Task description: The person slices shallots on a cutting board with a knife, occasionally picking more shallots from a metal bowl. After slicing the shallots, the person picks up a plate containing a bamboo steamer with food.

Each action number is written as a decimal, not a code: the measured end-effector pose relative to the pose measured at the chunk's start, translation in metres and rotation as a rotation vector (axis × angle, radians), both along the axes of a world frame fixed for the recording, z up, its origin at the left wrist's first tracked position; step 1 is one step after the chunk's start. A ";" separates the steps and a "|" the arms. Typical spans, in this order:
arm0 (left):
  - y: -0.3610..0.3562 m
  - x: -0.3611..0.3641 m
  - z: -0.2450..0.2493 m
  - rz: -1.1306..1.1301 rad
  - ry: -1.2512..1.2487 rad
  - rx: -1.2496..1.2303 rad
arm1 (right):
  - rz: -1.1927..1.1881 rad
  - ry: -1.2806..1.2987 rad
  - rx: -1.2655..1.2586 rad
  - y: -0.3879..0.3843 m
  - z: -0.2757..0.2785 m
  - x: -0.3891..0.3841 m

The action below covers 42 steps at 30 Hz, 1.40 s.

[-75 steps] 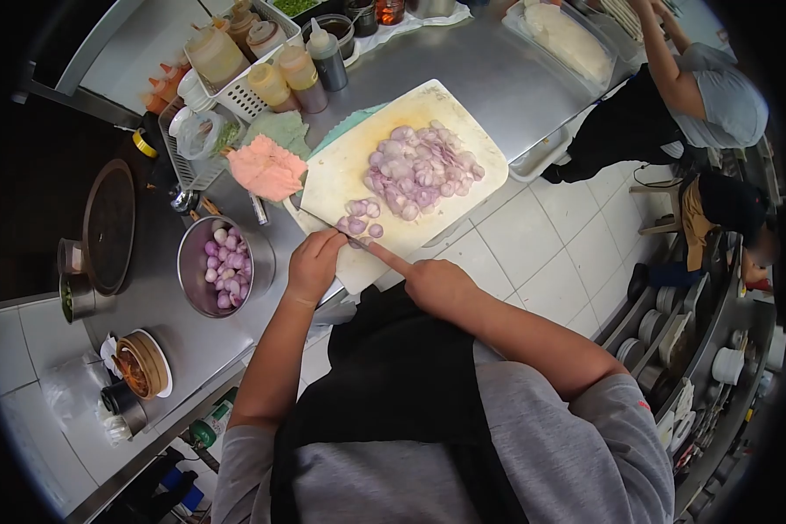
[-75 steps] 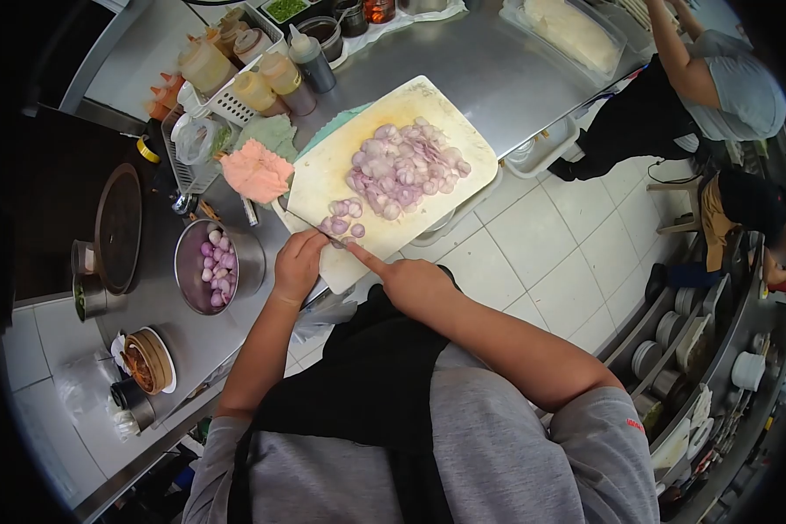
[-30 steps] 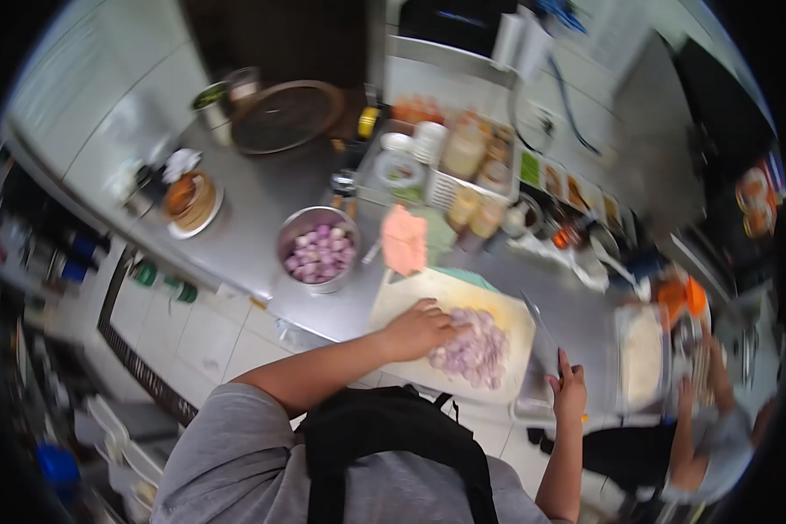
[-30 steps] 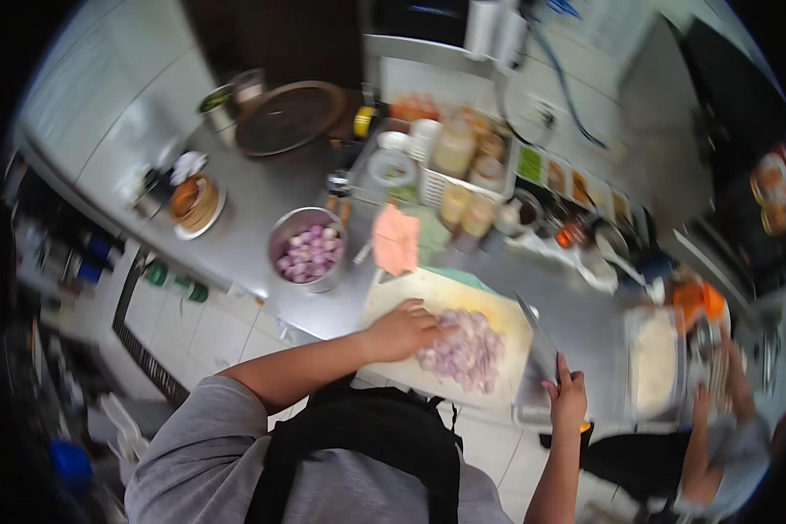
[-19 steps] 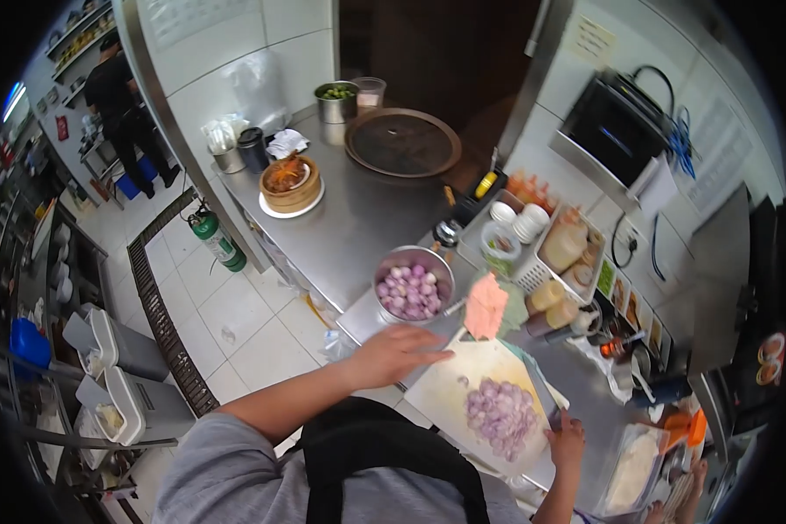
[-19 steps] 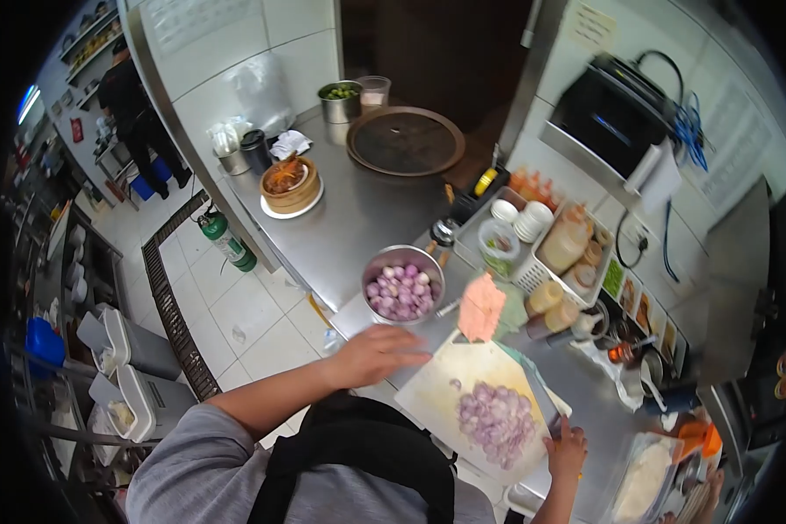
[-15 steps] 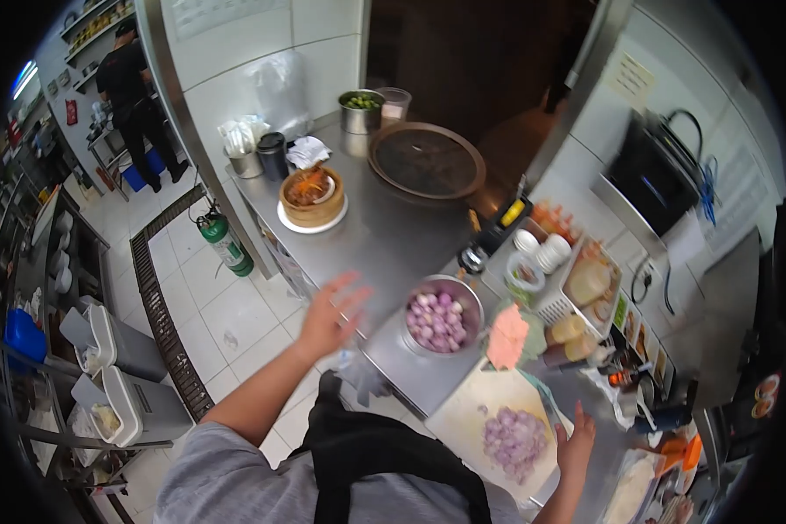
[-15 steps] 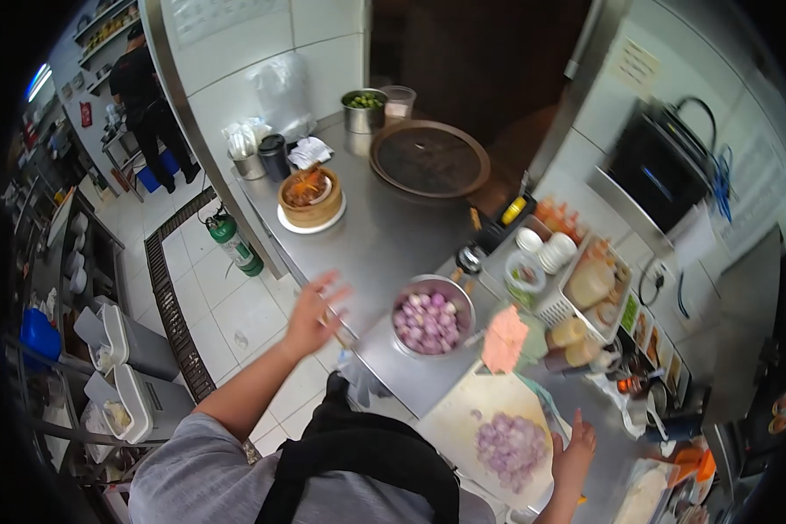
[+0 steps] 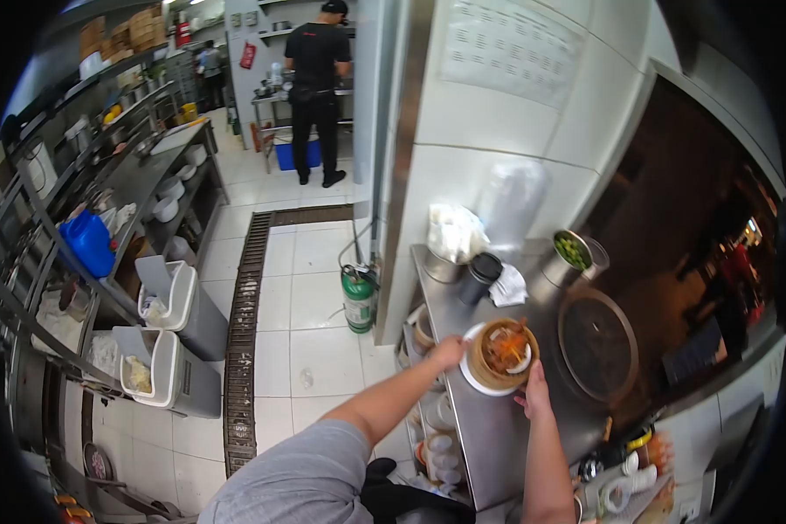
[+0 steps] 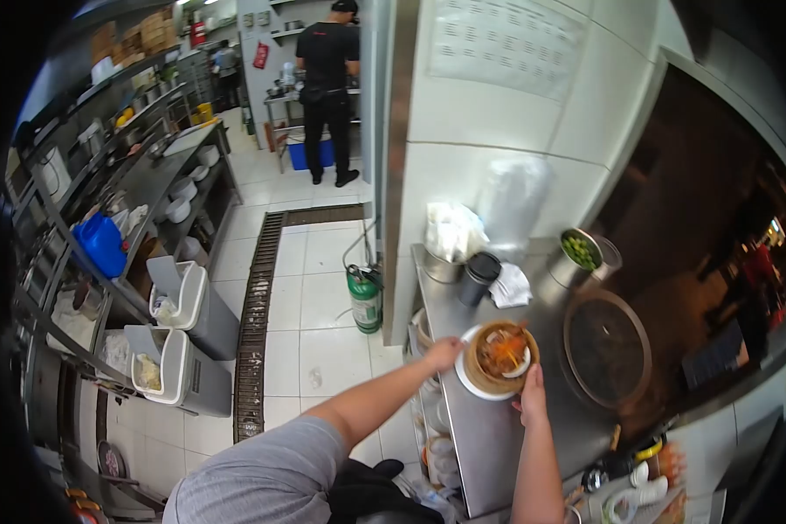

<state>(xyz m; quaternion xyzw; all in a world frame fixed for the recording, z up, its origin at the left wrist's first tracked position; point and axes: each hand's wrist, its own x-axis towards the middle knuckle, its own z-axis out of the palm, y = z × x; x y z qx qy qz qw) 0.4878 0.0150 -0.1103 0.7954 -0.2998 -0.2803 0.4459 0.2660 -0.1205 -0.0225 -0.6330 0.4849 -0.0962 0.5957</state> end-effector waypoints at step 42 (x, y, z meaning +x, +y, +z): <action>0.194 -0.482 0.112 0.090 0.636 -0.579 | 0.254 0.403 -0.479 0.205 0.159 -0.456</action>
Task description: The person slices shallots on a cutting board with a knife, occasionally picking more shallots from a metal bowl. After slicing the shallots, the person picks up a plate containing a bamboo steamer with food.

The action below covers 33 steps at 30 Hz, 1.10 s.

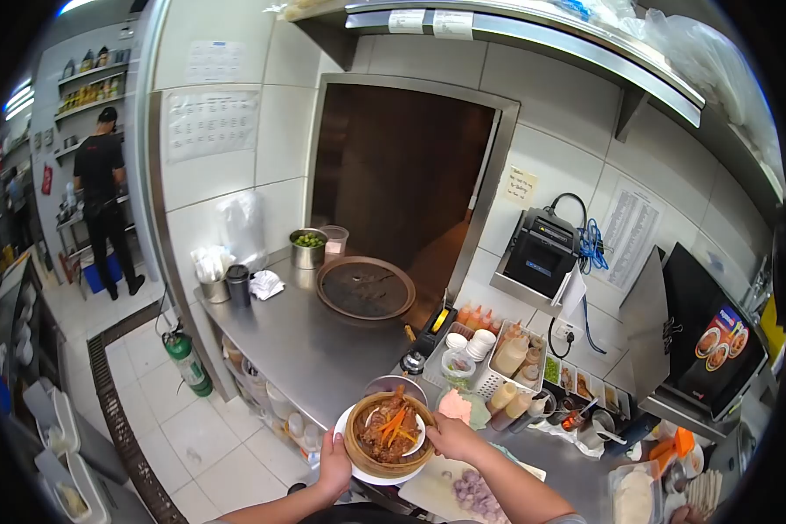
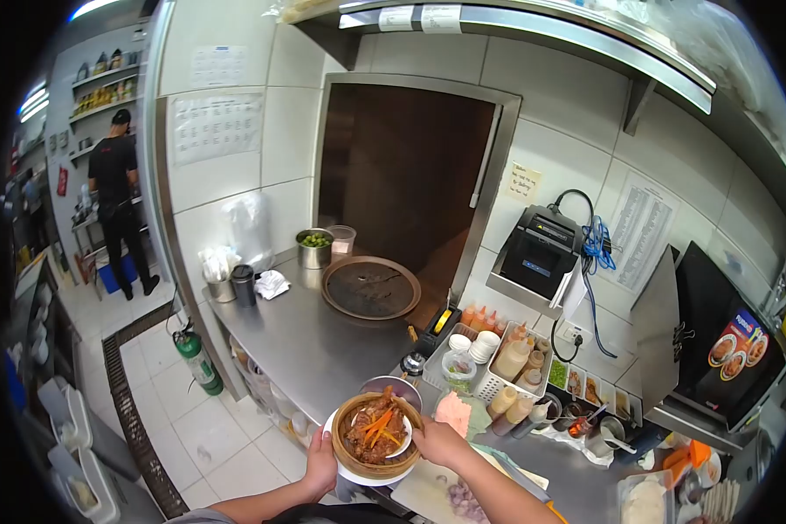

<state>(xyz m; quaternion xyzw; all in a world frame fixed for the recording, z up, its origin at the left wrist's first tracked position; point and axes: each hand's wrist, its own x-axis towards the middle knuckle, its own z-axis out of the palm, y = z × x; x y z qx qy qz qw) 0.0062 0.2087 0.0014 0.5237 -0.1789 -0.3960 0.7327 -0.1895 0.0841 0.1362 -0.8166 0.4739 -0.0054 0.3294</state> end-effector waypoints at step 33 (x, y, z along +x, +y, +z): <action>0.197 0.012 -0.043 -0.150 0.095 0.033 | -0.363 -0.193 0.273 0.234 0.036 -0.047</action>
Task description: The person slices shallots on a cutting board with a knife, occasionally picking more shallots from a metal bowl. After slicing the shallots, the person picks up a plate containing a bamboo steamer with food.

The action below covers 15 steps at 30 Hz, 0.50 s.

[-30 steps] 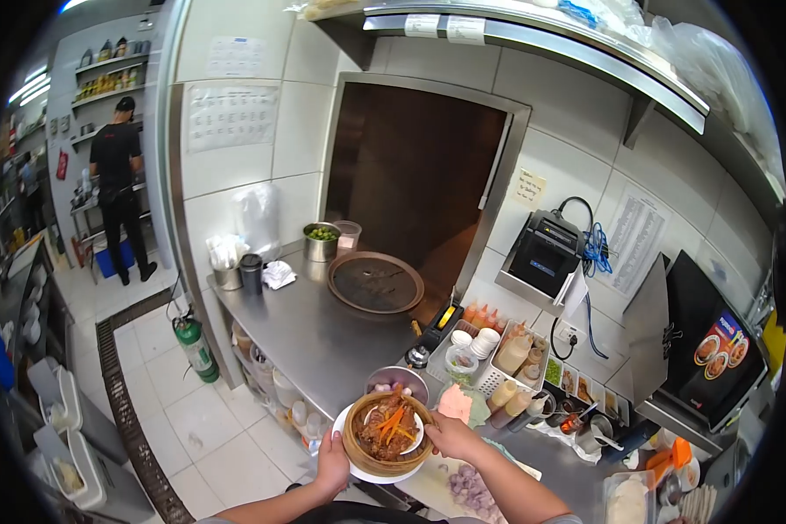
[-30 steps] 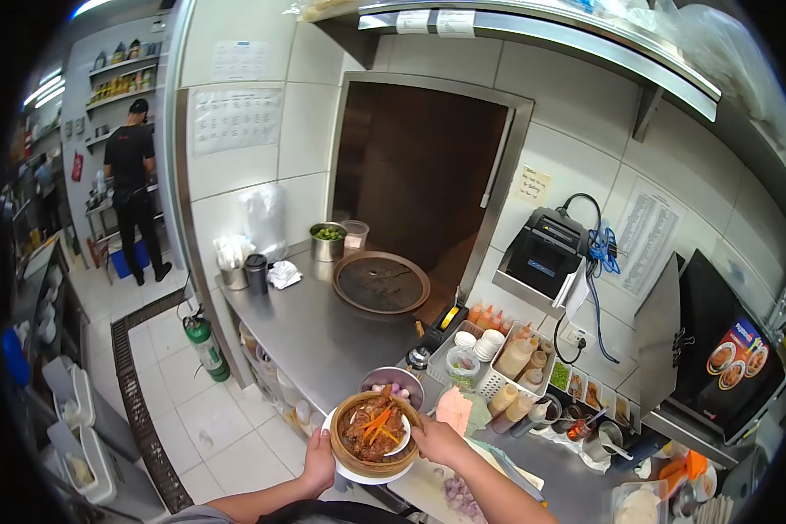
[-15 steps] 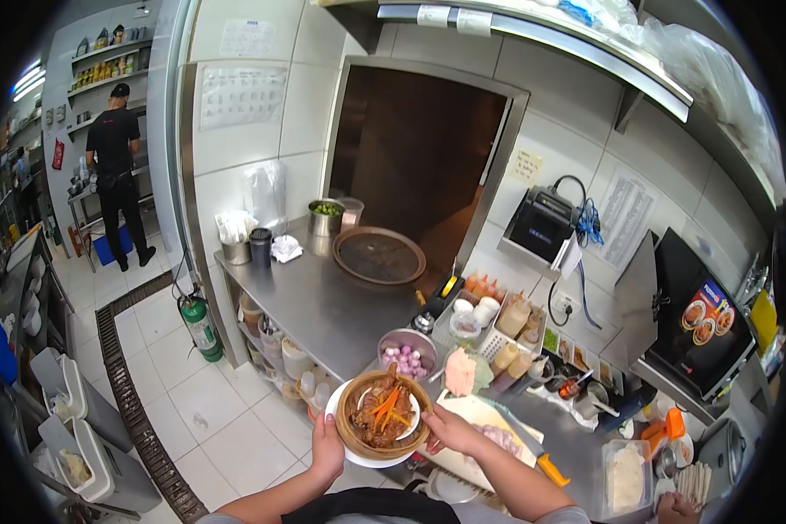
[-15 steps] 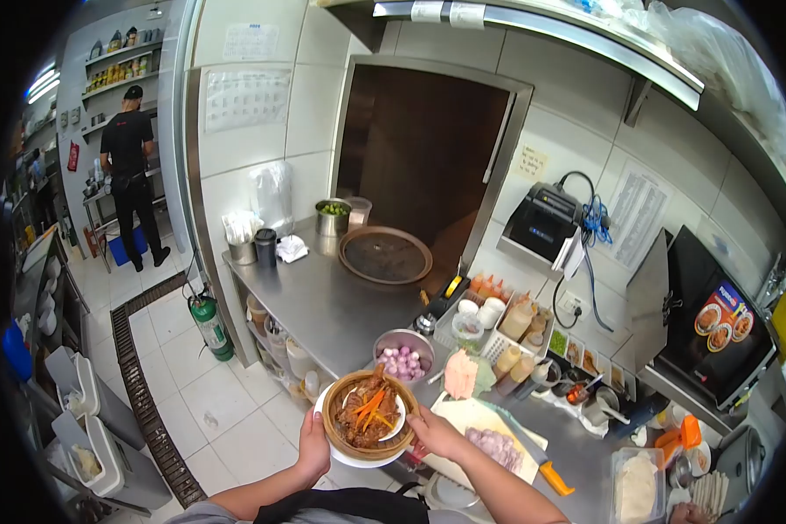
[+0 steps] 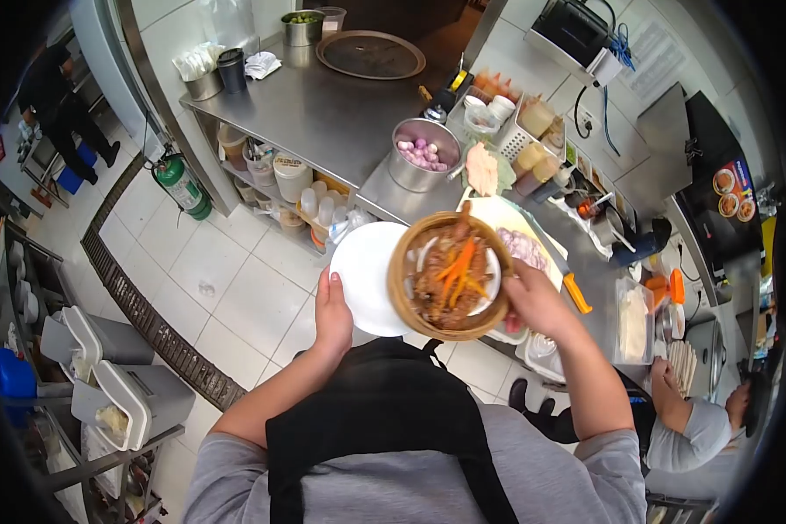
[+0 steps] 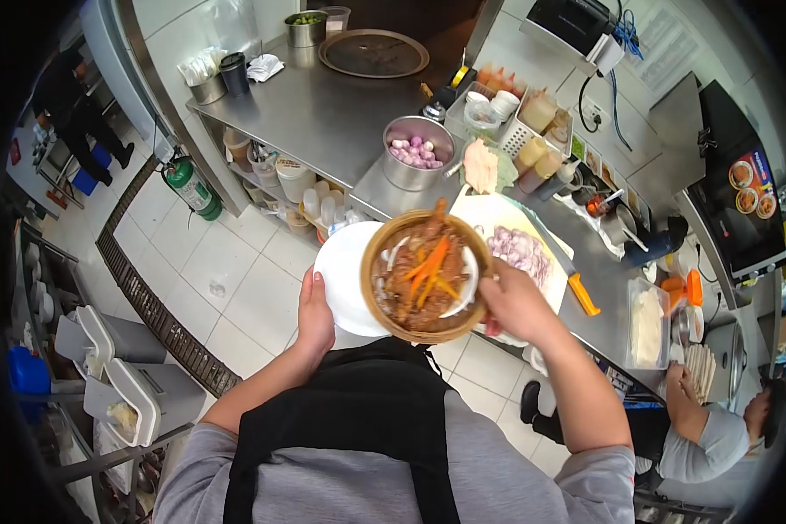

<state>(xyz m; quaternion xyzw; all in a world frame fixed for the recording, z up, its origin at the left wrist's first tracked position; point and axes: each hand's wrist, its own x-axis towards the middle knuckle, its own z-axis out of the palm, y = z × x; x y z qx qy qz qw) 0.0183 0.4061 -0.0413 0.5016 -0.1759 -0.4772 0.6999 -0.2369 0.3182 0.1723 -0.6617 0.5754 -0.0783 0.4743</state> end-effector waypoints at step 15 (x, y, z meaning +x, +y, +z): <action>-0.055 -0.120 0.021 -0.418 0.026 -0.028 | -0.231 -0.042 0.100 0.021 -0.033 -0.110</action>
